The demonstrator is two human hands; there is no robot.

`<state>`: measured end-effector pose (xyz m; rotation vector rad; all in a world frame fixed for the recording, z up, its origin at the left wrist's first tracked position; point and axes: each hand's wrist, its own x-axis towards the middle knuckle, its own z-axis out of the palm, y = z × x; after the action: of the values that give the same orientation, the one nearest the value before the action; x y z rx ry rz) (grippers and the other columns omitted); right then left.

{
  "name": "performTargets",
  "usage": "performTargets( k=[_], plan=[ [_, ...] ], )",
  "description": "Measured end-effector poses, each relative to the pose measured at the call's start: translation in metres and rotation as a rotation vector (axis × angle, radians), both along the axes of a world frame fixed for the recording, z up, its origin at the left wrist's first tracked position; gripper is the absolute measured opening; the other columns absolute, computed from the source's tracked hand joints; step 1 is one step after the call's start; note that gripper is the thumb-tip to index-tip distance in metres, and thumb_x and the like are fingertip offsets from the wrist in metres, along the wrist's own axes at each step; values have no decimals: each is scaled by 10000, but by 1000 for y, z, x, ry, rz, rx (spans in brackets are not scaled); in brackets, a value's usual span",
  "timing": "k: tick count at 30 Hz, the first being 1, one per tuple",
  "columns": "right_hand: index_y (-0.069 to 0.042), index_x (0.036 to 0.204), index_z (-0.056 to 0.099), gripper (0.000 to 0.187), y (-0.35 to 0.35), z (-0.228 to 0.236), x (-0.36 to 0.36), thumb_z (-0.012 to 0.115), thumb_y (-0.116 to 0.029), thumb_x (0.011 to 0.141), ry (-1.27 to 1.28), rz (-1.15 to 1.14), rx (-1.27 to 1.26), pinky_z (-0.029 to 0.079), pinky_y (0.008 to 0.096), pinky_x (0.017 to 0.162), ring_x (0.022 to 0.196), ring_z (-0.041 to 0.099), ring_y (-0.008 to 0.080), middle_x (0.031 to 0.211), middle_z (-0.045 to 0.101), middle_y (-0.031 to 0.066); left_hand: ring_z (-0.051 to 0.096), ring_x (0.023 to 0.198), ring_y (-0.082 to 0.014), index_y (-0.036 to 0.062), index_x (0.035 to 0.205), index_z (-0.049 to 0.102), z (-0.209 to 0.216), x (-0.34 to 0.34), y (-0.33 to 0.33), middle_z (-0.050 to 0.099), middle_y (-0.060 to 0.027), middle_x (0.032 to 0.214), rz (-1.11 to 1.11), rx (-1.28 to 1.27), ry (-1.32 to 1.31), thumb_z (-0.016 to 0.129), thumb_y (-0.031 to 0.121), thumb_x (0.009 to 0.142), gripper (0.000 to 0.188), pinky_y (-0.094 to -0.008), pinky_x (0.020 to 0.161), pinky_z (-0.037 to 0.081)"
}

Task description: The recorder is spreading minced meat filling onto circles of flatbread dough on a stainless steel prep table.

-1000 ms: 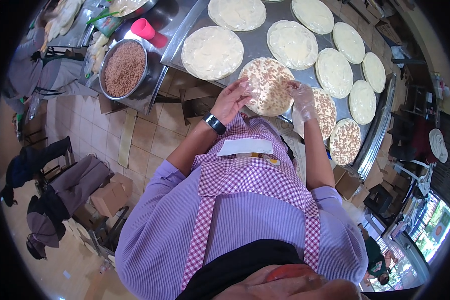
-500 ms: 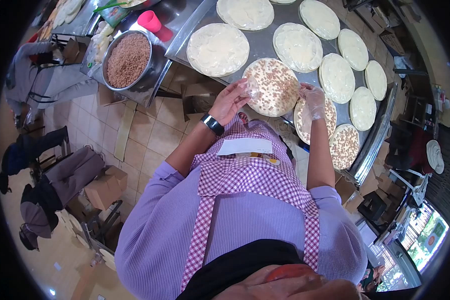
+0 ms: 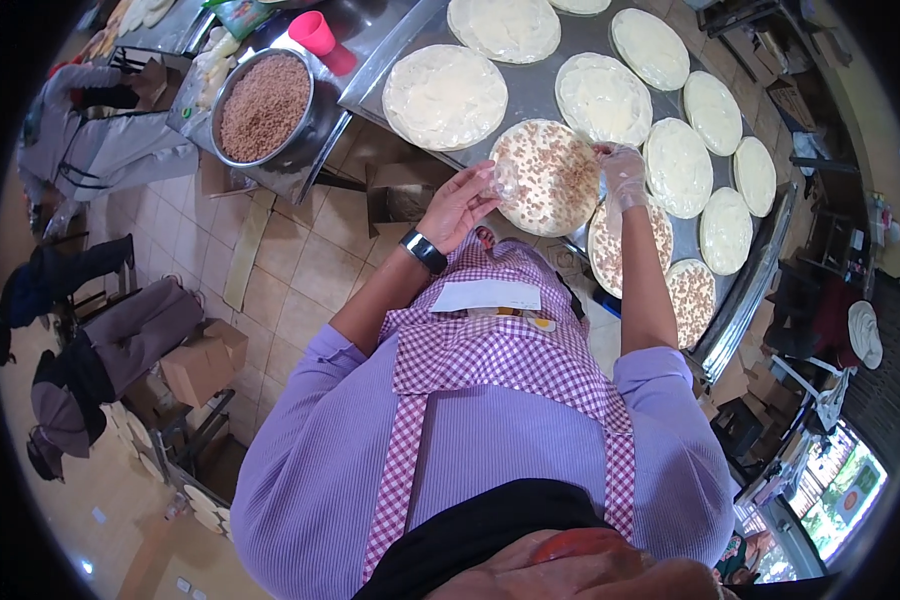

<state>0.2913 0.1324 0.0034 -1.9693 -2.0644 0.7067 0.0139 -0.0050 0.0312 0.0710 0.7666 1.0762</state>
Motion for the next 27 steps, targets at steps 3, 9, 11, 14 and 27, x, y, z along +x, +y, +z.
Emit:
performTargets(
  k=[3,9,11,14,27],
  plan=[
    [-119,917,688,207,11,-9,-1,602,-227,762,-109,152,101,479,306,696,754,636,215,844,663,105,567,1018,-170,39,1227,463,-2,-2,-1,560,-73,1137,13,1,-1,513,167,905,350,-280,879,470],
    [-106,932,686,217,15,-4,-17,599,-210,762,-109,165,33,490,291,675,717,638,202,847,669,106,588,926,-124,58,1166,519,0,-5,-5,591,-52,1048,83,-13,-17,532,153,894,288,-283,836,492],
    [-113,910,689,210,13,-1,-28,592,-218,756,-8,142,-44,481,304,708,760,629,222,848,664,102,578,967,-152,45,1208,473,1,-8,-6,573,-73,1093,87,-18,-11,511,157,905,325,-284,859,483],
    [-113,895,691,213,6,-1,-47,592,-222,740,193,113,-177,474,309,731,786,623,239,854,659,106,563,1016,-182,30,1251,424,2,-7,-6,550,-96,1146,90,-20,-3,487,159,917,364,-283,880,474],
    [-82,900,687,201,-35,25,-82,605,-178,744,179,216,-259,485,320,671,732,635,252,826,651,161,553,1021,-197,18,1263,407,2,-7,-9,518,-101,1173,111,-36,-7,487,150,915,380,-299,908,465]
  ],
)
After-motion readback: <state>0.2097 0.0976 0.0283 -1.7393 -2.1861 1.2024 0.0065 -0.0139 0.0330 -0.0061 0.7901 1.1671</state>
